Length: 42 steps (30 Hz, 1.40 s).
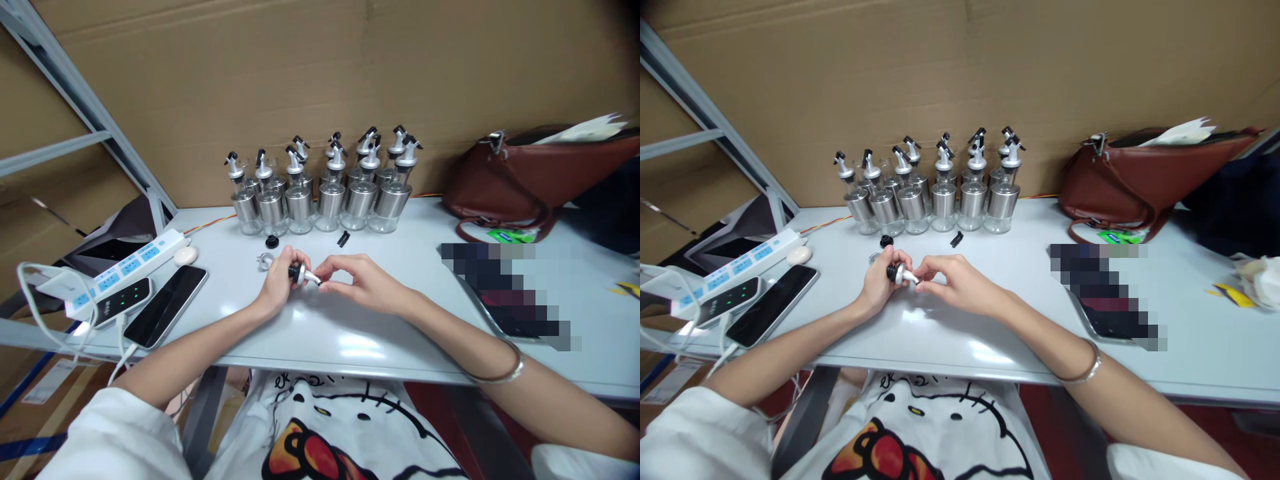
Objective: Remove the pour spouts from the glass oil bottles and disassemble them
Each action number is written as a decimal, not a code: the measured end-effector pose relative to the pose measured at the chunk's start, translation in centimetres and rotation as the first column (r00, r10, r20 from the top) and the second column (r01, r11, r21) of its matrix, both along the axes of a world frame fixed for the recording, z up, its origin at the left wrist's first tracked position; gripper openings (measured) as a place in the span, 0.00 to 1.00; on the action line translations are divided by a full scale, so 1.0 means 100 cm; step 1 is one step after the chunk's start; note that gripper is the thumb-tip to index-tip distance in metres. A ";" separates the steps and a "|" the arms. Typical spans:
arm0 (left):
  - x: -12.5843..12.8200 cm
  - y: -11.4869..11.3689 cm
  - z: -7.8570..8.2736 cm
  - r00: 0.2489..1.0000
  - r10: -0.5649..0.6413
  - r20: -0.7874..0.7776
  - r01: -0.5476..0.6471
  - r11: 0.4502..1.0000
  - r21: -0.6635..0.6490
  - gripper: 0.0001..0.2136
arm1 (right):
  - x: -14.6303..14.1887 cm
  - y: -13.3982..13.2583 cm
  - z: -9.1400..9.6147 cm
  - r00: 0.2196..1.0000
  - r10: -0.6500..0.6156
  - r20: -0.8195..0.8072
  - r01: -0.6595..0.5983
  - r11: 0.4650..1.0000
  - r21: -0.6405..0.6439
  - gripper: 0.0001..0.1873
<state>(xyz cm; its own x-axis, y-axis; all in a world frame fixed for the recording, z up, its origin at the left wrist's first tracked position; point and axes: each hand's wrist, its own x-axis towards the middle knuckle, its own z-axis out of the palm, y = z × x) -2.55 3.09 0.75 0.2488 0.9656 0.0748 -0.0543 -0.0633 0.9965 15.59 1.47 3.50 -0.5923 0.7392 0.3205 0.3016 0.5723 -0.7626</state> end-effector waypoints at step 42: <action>0.002 0.009 -0.004 0.980 -0.126 0.151 0.122 0.992 0.032 0.13 | 0.002 0.011 -0.012 0.921 -0.382 0.081 0.350 0.899 0.264 0.12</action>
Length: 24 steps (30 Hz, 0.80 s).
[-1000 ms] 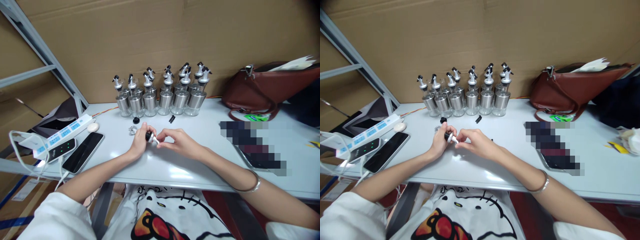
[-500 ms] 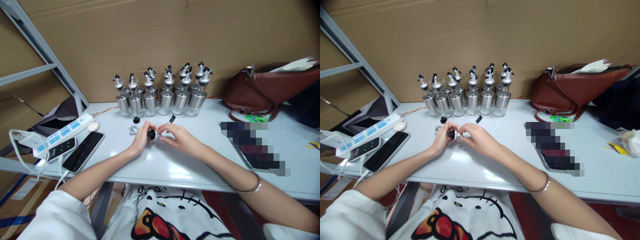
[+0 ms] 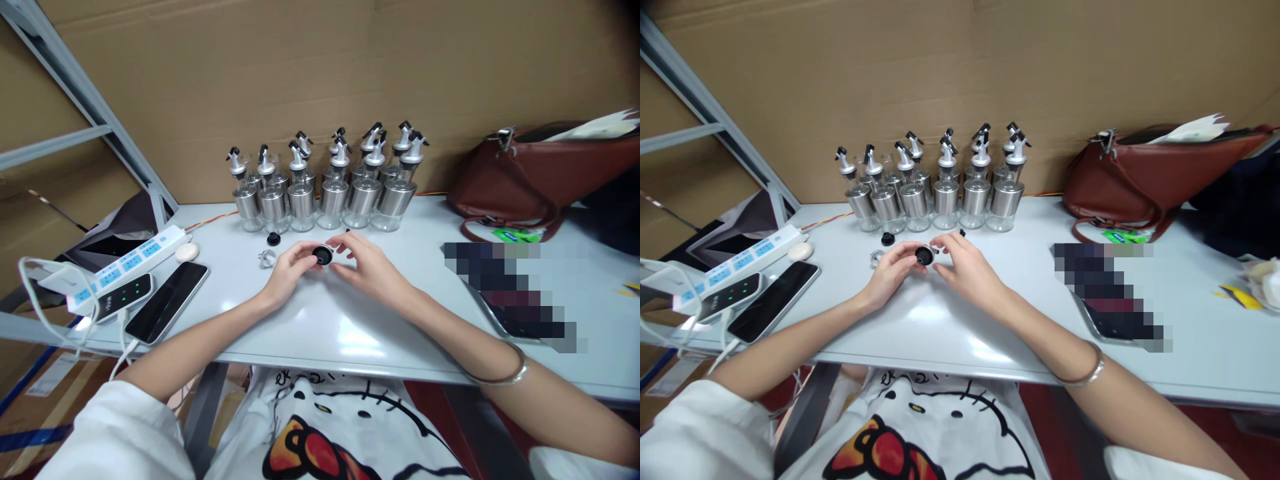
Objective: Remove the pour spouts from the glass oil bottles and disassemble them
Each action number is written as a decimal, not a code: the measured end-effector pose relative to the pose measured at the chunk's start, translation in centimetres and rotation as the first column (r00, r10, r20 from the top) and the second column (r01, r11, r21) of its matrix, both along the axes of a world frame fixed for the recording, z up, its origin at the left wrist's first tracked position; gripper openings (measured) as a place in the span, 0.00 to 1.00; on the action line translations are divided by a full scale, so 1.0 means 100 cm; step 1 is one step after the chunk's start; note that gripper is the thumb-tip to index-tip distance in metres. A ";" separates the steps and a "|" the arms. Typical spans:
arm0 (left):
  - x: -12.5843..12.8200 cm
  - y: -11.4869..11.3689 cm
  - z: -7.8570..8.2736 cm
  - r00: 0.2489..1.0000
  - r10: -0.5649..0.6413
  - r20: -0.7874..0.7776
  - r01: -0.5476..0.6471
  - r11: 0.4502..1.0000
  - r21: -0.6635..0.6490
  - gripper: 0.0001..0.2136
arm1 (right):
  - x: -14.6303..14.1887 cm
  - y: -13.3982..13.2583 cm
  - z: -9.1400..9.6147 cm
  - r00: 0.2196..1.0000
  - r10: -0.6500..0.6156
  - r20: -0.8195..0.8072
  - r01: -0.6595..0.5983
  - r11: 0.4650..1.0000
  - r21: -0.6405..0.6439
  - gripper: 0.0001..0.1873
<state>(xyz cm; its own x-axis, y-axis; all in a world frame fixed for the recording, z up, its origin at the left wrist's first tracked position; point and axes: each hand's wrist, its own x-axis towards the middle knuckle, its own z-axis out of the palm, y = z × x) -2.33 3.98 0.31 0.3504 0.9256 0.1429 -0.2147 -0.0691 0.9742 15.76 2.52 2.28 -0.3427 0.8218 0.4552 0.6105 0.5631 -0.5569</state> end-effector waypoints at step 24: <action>-0.002 0.001 -0.002 0.965 0.177 -0.192 -0.114 0.947 0.299 0.16 | -0.002 -0.002 0.013 0.983 -0.067 -0.170 0.023 0.968 -0.248 0.08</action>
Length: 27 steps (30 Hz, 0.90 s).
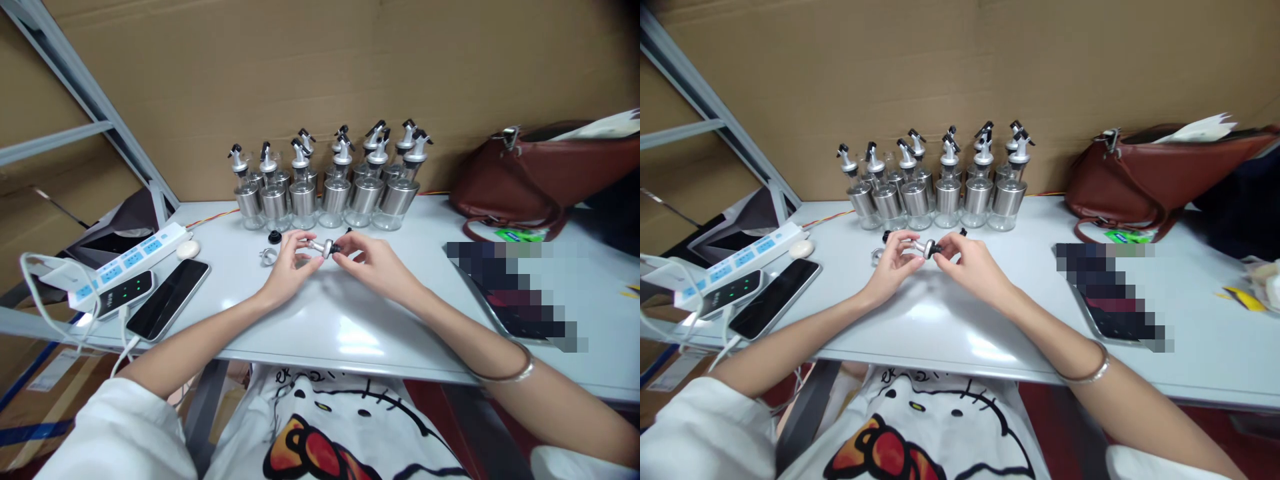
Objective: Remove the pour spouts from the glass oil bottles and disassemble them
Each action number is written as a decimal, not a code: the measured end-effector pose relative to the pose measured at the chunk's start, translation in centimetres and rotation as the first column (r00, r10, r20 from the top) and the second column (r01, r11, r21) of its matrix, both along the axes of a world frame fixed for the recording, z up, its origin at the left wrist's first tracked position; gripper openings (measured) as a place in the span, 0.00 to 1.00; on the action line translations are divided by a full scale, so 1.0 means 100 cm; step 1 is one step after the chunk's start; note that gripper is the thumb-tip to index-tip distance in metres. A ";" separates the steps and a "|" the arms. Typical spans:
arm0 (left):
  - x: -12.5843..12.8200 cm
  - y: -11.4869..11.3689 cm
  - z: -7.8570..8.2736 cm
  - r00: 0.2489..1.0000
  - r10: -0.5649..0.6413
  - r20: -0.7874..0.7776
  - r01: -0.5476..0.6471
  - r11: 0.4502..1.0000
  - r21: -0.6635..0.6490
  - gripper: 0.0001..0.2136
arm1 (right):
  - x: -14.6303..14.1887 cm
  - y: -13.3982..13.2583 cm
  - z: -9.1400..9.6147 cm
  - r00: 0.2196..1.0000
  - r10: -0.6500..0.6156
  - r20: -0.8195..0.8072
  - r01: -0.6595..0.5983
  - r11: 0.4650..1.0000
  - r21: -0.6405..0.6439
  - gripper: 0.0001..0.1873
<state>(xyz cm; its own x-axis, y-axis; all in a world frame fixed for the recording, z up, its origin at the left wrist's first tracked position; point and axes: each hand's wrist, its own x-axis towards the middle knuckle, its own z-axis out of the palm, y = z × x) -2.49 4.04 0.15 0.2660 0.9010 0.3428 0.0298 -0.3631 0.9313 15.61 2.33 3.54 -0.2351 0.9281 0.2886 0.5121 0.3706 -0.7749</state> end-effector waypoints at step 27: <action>-0.005 -0.013 0.009 0.956 -0.070 -0.285 0.097 0.992 0.080 0.13 | 0.002 -0.003 0.004 0.996 0.084 0.005 -0.084 0.977 0.195 0.11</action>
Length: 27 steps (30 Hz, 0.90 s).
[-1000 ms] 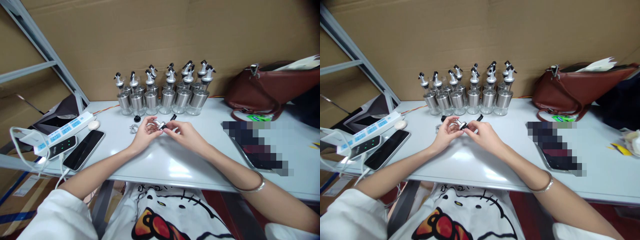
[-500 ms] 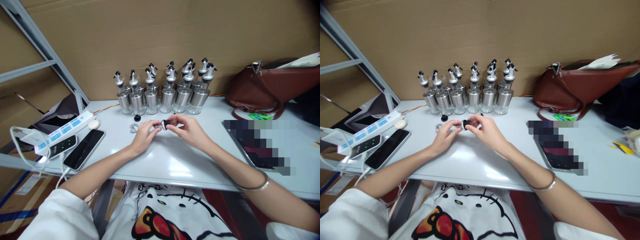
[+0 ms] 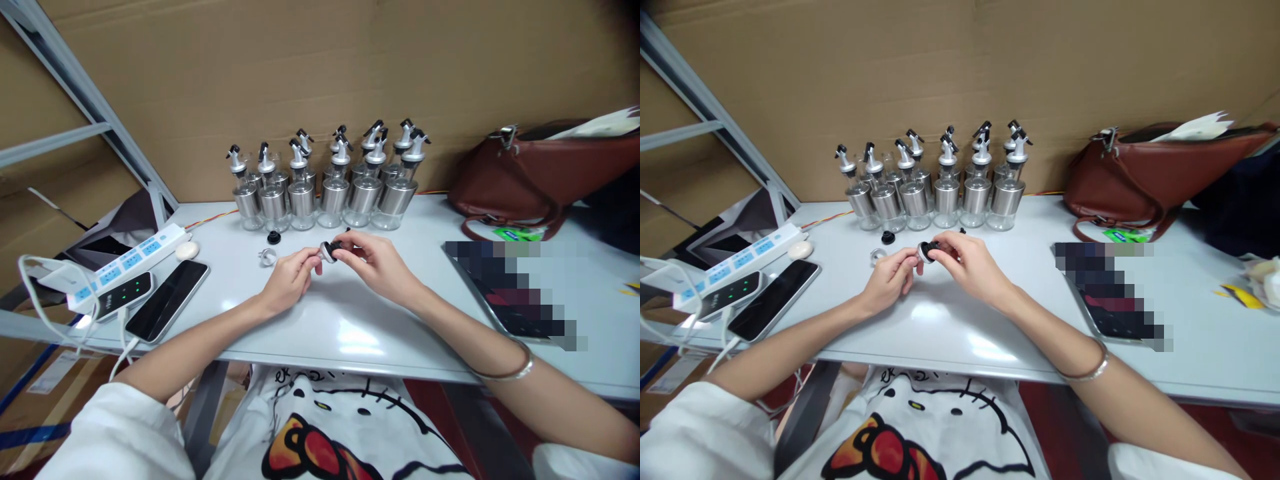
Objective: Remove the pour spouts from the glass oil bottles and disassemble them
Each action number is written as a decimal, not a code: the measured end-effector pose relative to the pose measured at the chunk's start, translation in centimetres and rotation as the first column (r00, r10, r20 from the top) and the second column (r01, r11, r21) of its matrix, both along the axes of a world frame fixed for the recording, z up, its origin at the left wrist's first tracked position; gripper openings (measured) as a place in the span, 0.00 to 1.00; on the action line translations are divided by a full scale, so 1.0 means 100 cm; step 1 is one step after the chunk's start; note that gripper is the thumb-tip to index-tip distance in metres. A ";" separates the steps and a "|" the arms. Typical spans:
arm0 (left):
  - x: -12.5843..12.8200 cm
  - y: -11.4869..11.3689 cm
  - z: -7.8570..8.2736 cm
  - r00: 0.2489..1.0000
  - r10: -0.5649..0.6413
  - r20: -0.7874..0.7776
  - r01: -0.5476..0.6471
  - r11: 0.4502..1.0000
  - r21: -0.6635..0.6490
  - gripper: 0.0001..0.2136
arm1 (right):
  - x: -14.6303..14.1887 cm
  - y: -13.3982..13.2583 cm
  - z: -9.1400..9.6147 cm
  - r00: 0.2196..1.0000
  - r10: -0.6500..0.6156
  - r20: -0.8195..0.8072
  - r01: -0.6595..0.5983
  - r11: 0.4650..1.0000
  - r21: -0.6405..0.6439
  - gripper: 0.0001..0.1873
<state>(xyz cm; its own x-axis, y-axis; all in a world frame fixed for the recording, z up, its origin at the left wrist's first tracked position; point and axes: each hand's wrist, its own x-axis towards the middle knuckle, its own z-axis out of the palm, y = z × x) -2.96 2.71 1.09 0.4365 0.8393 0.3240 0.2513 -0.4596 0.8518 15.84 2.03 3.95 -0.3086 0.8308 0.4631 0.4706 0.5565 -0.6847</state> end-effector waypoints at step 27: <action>-0.001 0.009 0.007 0.899 -0.108 0.425 0.404 0.581 -0.707 0.12 | 0.000 -0.003 0.000 0.990 0.085 0.110 -0.095 0.992 0.088 0.08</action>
<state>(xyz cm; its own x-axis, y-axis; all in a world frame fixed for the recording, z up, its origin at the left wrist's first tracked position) -3.05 3.60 1.76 0.6762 0.7016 -0.2247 -0.1048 0.3935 0.9133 15.88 1.73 3.98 -0.4316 0.7525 0.4974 0.4832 0.6585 -0.5770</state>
